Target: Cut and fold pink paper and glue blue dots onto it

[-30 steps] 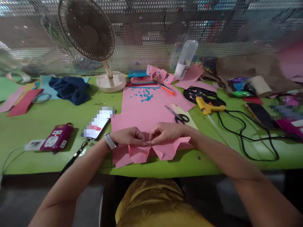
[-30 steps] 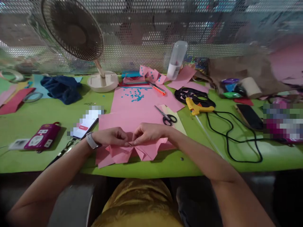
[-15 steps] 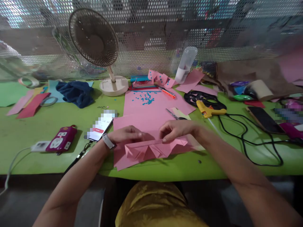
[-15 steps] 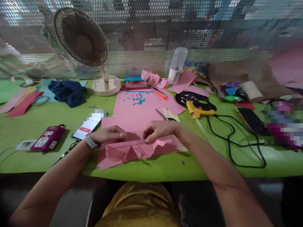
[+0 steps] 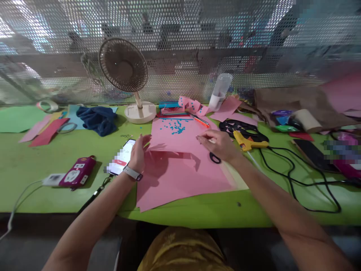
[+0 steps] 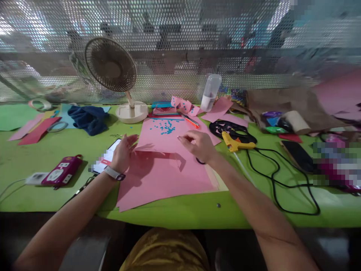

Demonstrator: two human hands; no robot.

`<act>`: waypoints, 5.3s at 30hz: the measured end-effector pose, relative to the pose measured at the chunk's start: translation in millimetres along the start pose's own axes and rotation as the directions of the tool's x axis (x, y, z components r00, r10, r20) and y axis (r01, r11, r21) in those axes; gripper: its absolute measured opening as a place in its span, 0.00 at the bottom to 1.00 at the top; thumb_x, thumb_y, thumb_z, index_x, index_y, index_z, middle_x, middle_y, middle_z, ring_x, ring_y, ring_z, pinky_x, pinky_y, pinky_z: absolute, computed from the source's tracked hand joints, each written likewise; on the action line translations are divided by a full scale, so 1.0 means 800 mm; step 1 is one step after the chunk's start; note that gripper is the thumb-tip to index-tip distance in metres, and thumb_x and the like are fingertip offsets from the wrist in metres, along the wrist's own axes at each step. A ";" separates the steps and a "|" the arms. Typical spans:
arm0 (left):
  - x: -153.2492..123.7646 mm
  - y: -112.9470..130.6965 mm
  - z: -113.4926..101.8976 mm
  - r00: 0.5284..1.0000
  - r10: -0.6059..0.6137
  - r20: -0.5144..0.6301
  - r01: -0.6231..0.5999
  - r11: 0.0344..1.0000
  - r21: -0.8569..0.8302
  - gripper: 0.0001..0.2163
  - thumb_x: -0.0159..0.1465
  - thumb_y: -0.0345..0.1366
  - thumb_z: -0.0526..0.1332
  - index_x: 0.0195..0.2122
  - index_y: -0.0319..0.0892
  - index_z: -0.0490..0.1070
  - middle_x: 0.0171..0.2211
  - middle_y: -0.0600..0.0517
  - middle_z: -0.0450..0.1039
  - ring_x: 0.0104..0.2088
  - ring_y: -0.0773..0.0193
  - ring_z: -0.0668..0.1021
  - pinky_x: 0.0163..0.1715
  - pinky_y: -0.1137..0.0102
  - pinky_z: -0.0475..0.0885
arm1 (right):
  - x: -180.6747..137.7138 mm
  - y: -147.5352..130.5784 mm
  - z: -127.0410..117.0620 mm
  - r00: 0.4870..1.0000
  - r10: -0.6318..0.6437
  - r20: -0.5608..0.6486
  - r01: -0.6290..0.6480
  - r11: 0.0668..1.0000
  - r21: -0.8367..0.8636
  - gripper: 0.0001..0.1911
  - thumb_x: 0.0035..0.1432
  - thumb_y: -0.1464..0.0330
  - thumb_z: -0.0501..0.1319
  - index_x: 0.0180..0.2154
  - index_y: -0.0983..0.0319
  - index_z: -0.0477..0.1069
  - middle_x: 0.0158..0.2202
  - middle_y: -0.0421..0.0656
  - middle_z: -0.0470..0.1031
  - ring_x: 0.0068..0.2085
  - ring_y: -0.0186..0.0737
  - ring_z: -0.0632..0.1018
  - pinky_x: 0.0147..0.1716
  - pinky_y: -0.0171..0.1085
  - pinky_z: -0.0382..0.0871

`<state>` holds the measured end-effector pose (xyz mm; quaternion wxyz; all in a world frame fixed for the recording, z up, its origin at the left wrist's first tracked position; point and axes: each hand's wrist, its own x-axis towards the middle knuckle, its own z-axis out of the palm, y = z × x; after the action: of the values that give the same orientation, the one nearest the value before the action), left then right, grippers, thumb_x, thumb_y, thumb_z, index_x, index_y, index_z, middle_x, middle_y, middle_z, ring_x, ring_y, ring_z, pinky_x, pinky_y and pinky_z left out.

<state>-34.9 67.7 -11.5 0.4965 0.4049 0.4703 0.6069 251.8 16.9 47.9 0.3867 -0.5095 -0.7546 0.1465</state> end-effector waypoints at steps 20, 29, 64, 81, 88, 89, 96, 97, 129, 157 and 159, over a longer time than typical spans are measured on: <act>-0.022 0.037 -0.009 0.755 0.000 0.656 -0.602 0.397 0.693 0.20 0.62 0.50 0.60 0.51 0.45 0.72 0.22 0.54 0.71 0.22 0.64 0.71 0.23 0.71 0.58 | -0.008 0.007 0.042 0.972 0.212 0.105 -0.188 0.961 -0.201 0.17 0.53 0.71 0.56 0.44 0.62 0.76 0.22 0.39 0.73 0.26 0.39 0.73 0.32 0.36 0.63; -0.026 0.034 -0.005 0.849 0.284 0.445 -0.527 0.514 0.677 0.21 0.59 0.42 0.62 0.54 0.46 0.71 0.26 0.55 0.73 0.24 0.65 0.72 0.30 0.73 0.64 | -0.012 0.004 0.040 0.977 0.209 0.054 -0.209 0.978 0.007 0.17 0.57 0.59 0.58 0.42 0.63 0.74 0.17 0.35 0.65 0.22 0.35 0.69 0.27 0.35 0.58; -0.041 0.015 0.006 0.650 0.027 0.759 -0.643 0.552 0.531 0.13 0.63 0.38 0.57 0.44 0.44 0.78 0.29 0.48 0.79 0.24 0.65 0.75 0.26 0.71 0.66 | 0.026 0.043 0.033 0.917 0.364 0.167 -0.392 0.899 0.196 0.11 0.58 0.62 0.57 0.34 0.63 0.72 0.22 0.40 0.72 0.21 0.35 0.72 0.23 0.34 0.66; -0.052 0.018 0.011 0.484 0.054 0.873 -0.798 0.436 0.416 0.12 0.66 0.33 0.54 0.45 0.42 0.76 0.39 0.47 0.81 0.32 0.60 0.81 0.33 0.69 0.71 | 0.128 0.094 0.113 0.963 0.083 0.256 0.035 0.905 -0.424 0.08 0.61 0.70 0.60 0.42 0.64 0.72 0.48 0.51 0.73 0.48 0.44 0.71 0.45 0.37 0.63; -0.051 0.017 0.013 0.513 0.055 0.857 -0.784 0.436 0.441 0.12 0.66 0.34 0.55 0.44 0.43 0.76 0.39 0.49 0.81 0.33 0.63 0.81 0.33 0.71 0.71 | 0.135 0.105 0.117 0.961 0.080 0.263 0.052 0.887 -0.458 0.08 0.64 0.71 0.56 0.43 0.66 0.71 0.46 0.52 0.74 0.44 0.43 0.73 0.43 0.39 0.66; -0.050 0.016 0.013 0.521 0.056 0.852 -0.779 0.440 0.447 0.12 0.65 0.33 0.55 0.44 0.43 0.76 0.38 0.49 0.81 0.32 0.64 0.81 0.33 0.72 0.70 | 0.134 0.105 0.116 0.961 0.081 0.263 0.050 0.888 -0.456 0.09 0.65 0.70 0.56 0.44 0.66 0.71 0.46 0.51 0.74 0.44 0.43 0.74 0.43 0.40 0.67; -0.049 0.013 0.013 0.547 0.051 0.835 -0.761 0.445 0.472 0.12 0.64 0.32 0.57 0.44 0.42 0.77 0.35 0.50 0.81 0.28 0.66 0.79 0.28 0.73 0.68 | 0.135 0.096 0.111 0.959 0.070 0.274 0.049 0.912 -0.406 0.18 0.64 0.62 0.59 0.53 0.61 0.68 0.53 0.48 0.70 0.48 0.43 0.75 0.46 0.47 0.73; -0.048 0.012 0.012 0.545 0.050 0.837 -0.762 0.446 0.470 0.12 0.64 0.32 0.56 0.44 0.42 0.77 0.35 0.50 0.81 0.28 0.66 0.79 0.28 0.73 0.69 | 0.136 0.094 0.112 0.959 0.072 0.274 0.043 0.918 -0.393 0.17 0.64 0.62 0.59 0.52 0.61 0.68 0.53 0.48 0.70 0.48 0.43 0.75 0.46 0.46 0.73; -0.046 0.022 0.025 0.749 -0.243 0.616 -0.067 0.898 0.436 0.18 0.62 0.45 0.62 0.48 0.38 0.72 0.39 0.45 0.78 0.39 0.62 0.80 0.36 0.70 0.75 | 0.048 0.064 0.068 0.882 0.378 0.282 -0.471 0.700 0.537 0.09 0.52 0.65 0.65 0.30 0.63 0.69 0.27 0.40 0.73 0.30 0.33 0.75 0.29 0.32 0.69; -0.044 0.058 0.035 0.858 -0.180 0.481 0.017 0.946 0.323 0.17 0.53 0.40 0.64 0.43 0.40 0.72 0.30 0.54 0.73 0.32 0.66 0.75 0.36 0.70 0.73 | -0.013 -0.019 0.057 0.884 0.279 0.375 -0.465 0.439 0.769 0.19 0.45 0.56 0.71 0.31 0.62 0.70 0.26 0.36 0.73 0.28 0.31 0.74 0.34 0.35 0.70; -0.049 0.059 0.035 0.832 -0.202 0.517 0.002 0.932 0.361 0.17 0.55 0.41 0.63 0.44 0.40 0.72 0.31 0.53 0.72 0.33 0.65 0.75 0.34 0.71 0.72 | -0.014 -0.020 0.054 0.889 0.289 0.354 -0.454 0.469 0.757 0.18 0.47 0.57 0.71 0.31 0.61 0.69 0.25 0.36 0.72 0.27 0.31 0.74 0.31 0.34 0.69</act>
<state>-11.4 30.6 39.7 0.5630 0.6155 0.4295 0.3460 211.9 7.2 24.2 0.4688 -0.4054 -0.4981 0.6065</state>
